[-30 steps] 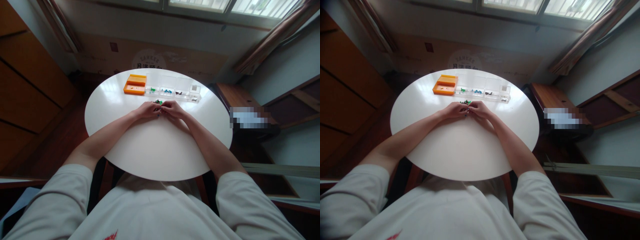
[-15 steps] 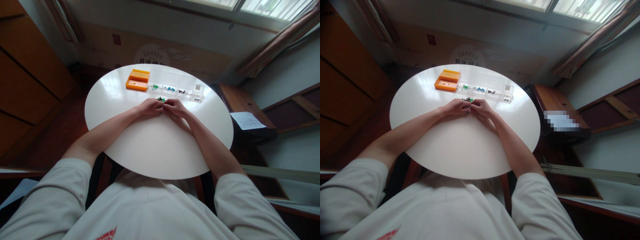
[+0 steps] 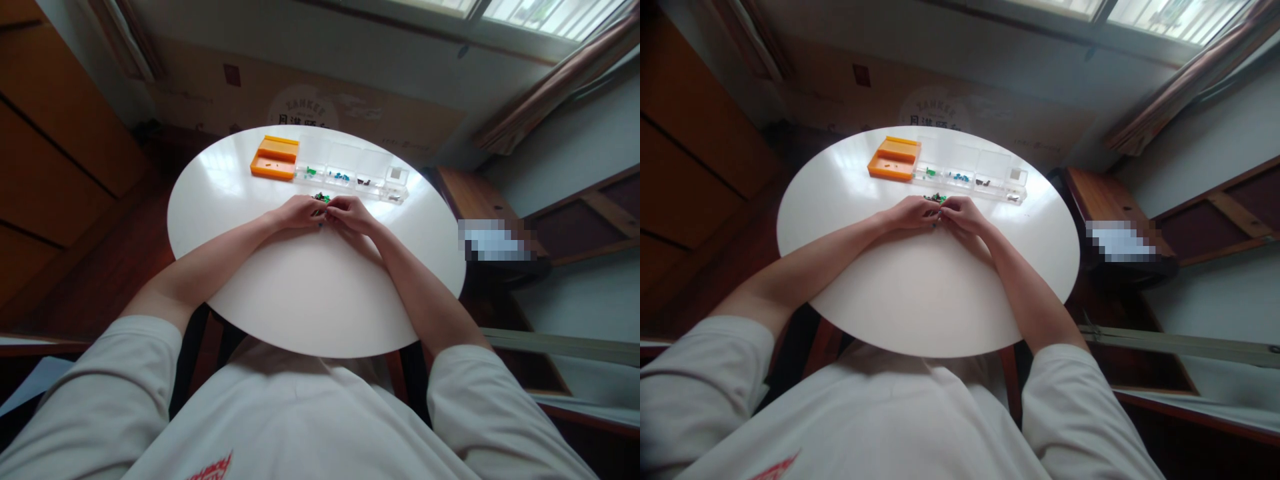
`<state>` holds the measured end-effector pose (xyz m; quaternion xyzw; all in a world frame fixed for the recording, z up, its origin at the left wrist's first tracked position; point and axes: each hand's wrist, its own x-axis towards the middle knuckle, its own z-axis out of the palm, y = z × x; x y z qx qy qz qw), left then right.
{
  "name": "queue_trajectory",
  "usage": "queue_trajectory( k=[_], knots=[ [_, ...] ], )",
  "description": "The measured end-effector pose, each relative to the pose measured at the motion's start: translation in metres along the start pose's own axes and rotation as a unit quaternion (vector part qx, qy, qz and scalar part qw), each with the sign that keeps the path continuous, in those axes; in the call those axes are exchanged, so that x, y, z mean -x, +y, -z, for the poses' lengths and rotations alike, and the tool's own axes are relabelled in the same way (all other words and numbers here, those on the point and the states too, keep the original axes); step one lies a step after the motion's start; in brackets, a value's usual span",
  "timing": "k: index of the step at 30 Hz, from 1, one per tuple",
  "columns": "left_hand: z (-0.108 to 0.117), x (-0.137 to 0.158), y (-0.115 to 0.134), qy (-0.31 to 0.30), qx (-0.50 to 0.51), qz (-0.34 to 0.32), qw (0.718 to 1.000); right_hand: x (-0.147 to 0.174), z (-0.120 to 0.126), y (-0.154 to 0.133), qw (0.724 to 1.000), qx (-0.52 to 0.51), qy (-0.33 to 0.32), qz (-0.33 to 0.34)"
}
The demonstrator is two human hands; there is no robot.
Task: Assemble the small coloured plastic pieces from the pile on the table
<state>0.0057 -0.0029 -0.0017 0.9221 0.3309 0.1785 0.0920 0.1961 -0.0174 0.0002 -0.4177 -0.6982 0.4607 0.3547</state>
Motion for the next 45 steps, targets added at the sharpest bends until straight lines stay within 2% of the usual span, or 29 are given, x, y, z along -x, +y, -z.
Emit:
queue_trajectory(
  k=[24, 35, 45],
  knots=[
    [0.0010, 0.0013, 0.0010, 0.016, -0.024, -0.003, 1.000, -0.0029, 0.0010, 0.0034, 1.000, -0.003, -0.003, 0.012],
    [0.0051, 0.0020, 0.0056, 0.003, -0.031, 0.006, 0.999, -0.0027, 0.0032, 0.0036, 0.999, 0.031, -0.008, 0.028],
    [0.0034, 0.0011, 0.0032, -0.002, -0.037, 0.000, 0.999, -0.0014, 0.0018, -0.0010, 1.000, 0.014, -0.005, 0.021]
  ],
)
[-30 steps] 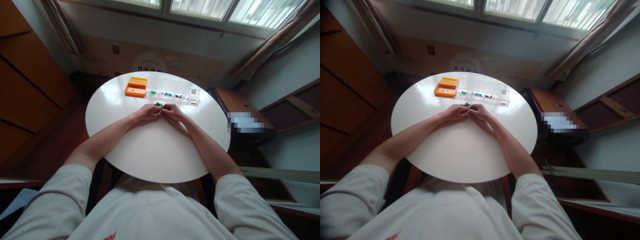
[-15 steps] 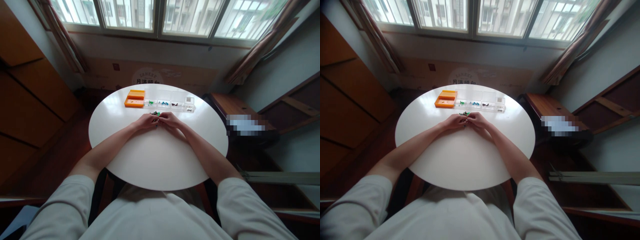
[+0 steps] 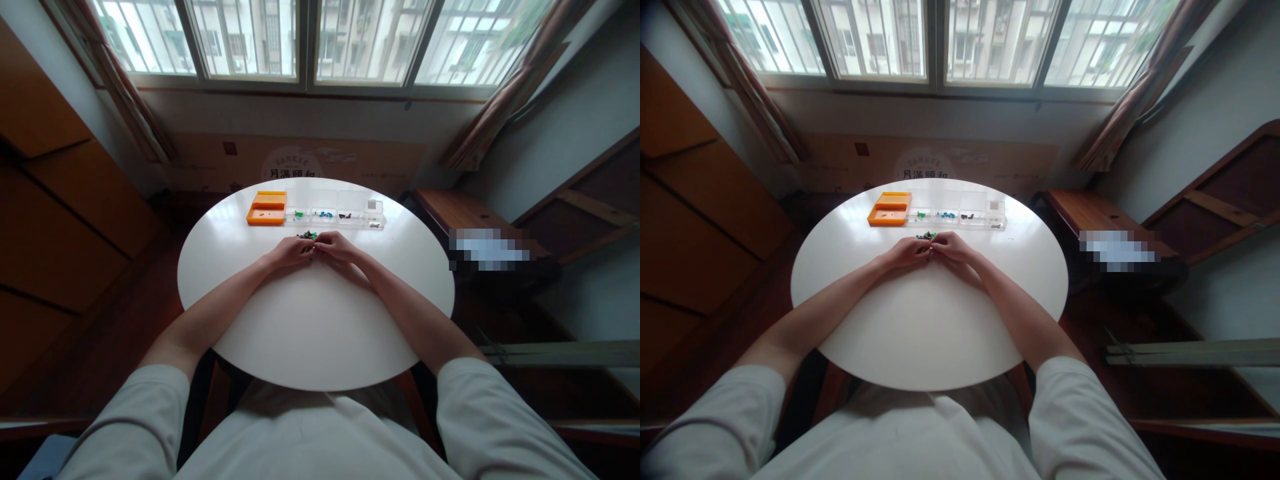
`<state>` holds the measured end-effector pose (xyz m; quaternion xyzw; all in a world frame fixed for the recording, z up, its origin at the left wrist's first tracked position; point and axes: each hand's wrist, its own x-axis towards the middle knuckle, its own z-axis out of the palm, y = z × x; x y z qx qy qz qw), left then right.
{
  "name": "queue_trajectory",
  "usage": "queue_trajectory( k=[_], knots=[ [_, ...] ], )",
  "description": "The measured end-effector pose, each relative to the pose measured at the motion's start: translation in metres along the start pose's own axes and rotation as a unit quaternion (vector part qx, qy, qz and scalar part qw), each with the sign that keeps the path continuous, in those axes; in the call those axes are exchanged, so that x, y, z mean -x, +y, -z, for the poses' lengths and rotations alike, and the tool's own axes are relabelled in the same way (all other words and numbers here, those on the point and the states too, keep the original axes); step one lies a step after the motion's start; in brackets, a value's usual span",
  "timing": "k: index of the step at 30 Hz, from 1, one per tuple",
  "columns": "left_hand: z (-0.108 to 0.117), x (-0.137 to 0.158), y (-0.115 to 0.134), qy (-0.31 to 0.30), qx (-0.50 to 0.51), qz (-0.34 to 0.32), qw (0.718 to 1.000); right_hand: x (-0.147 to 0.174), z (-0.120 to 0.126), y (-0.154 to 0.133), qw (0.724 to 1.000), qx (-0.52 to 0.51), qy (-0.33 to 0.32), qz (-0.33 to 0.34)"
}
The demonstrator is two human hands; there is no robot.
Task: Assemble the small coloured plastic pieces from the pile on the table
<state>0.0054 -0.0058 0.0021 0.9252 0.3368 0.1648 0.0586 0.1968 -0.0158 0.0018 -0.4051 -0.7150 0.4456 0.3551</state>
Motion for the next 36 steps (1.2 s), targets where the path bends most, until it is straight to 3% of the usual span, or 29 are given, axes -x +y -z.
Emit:
queue_trajectory(
  k=[36],
  knots=[
    [-0.0018, -0.0005, -0.0021, 0.005, 0.007, -0.002, 1.000, -0.0020, 0.0015, 0.0048, 0.999, 0.030, -0.007, 0.017]
  ],
)
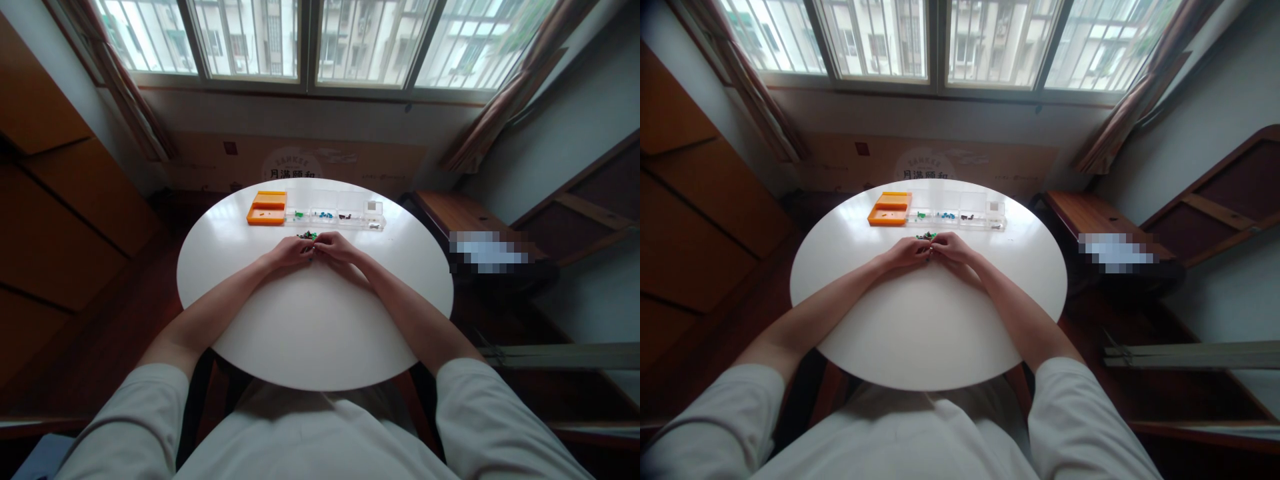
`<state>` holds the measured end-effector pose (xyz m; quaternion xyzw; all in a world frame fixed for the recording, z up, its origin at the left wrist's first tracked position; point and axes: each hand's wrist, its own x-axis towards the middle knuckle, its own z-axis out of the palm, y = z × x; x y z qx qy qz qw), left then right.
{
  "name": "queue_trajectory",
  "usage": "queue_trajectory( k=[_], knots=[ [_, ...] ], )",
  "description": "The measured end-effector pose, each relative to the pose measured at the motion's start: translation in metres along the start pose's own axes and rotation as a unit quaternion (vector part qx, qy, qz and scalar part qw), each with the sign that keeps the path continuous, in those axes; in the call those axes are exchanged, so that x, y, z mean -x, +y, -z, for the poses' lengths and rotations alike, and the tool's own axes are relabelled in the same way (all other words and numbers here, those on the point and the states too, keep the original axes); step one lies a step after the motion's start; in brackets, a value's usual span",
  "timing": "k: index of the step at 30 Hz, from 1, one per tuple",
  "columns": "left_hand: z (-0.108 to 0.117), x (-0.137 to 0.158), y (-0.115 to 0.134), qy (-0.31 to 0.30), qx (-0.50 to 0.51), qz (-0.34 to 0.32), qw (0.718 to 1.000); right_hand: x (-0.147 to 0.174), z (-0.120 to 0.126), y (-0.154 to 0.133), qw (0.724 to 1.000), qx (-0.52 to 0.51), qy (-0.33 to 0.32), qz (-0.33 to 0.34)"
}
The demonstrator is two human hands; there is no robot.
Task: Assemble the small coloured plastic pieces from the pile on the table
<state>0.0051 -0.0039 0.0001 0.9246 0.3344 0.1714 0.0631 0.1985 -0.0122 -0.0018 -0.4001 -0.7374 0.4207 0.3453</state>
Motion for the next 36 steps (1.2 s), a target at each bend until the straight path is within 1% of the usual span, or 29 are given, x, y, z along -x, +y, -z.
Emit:
queue_trajectory(
  k=[8, 20, 30, 36],
  knots=[
    [0.004, 0.001, 0.005, -0.012, 0.003, 0.013, 1.000, 0.000, 0.000, -0.001, 1.000, 0.011, 0.005, 0.006],
    [0.005, 0.001, 0.005, -0.005, 0.016, 0.013, 1.000, -0.002, 0.000, 0.007, 1.000, -0.007, 0.003, 0.001],
    [0.006, 0.002, 0.006, -0.006, 0.016, 0.010, 1.000, 0.001, 0.000, -0.001, 1.000, 0.008, 0.003, 0.003],
    [0.002, 0.001, 0.002, -0.006, 0.011, 0.009, 1.000, 0.001, 0.000, -0.002, 1.000, 0.000, 0.001, -0.001]
  ],
)
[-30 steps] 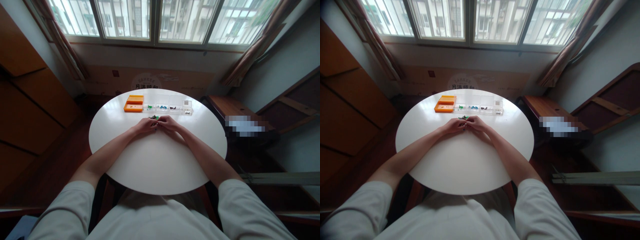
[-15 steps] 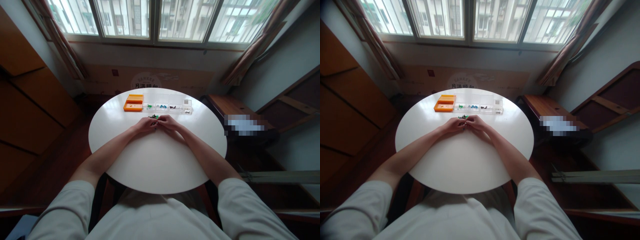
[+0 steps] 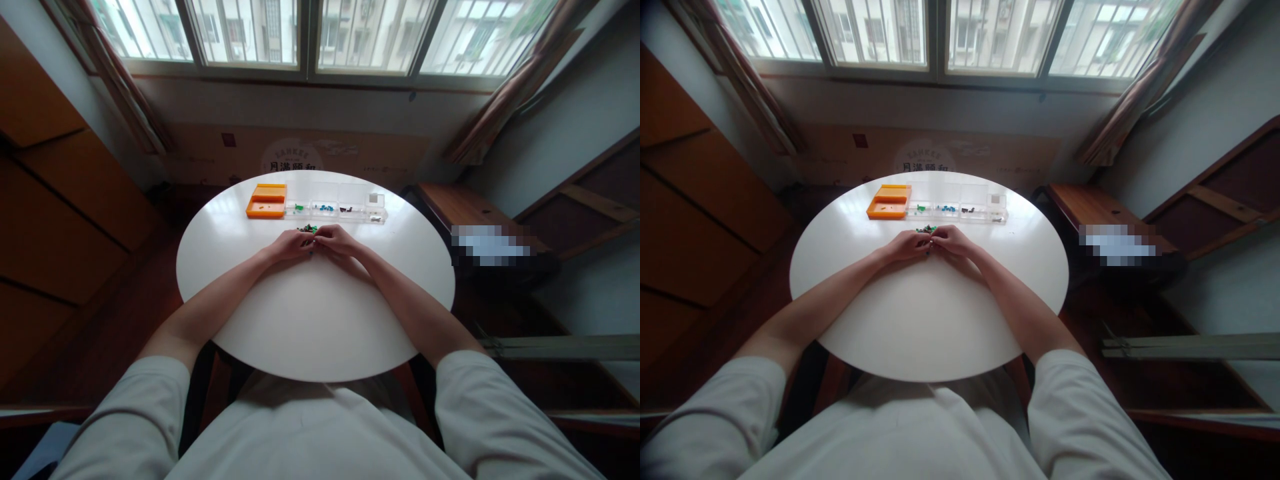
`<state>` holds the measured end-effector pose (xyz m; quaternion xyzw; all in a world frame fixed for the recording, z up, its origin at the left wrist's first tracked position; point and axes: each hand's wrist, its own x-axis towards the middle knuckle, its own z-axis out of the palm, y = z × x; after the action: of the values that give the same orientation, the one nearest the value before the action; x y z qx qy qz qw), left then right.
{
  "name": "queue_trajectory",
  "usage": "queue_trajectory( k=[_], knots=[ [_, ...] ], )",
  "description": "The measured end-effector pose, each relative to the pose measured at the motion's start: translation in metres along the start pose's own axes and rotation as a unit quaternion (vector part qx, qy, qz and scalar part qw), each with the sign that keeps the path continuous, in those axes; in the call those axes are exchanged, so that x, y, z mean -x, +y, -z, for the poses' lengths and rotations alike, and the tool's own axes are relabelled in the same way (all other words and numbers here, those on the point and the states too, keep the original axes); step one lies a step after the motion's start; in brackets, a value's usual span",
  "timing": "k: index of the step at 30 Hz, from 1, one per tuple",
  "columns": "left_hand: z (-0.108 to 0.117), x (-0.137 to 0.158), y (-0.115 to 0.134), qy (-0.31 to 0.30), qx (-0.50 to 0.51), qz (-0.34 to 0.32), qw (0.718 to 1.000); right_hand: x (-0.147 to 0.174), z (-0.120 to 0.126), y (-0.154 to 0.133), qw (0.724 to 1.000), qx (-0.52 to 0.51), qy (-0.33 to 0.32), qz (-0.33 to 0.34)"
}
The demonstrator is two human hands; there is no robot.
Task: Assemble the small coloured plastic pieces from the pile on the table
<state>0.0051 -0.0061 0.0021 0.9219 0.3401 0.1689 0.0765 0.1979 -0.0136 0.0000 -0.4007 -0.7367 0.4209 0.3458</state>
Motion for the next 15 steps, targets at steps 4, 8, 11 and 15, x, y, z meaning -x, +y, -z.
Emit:
queue_trajectory(
  k=[4, 8, 11, 15],
  knots=[
    [-0.0028, -0.0007, -0.0024, 0.006, -0.001, -0.008, 1.000, -0.0008, -0.0010, 0.0034, 1.000, -0.026, -0.002, -0.008],
    [-0.0035, -0.0008, -0.0024, 0.012, 0.008, -0.011, 1.000, -0.0009, -0.0013, 0.0046, 0.999, -0.049, -0.002, -0.016],
    [-0.0041, -0.0008, -0.0027, 0.012, 0.010, -0.009, 1.000, -0.0007, -0.0013, 0.0041, 0.999, -0.051, -0.001, -0.016],
    [-0.0045, -0.0009, -0.0035, 0.013, 0.005, -0.008, 1.000, -0.0007, -0.0012, 0.0039, 0.999, -0.052, -0.001, -0.015]
  ],
)
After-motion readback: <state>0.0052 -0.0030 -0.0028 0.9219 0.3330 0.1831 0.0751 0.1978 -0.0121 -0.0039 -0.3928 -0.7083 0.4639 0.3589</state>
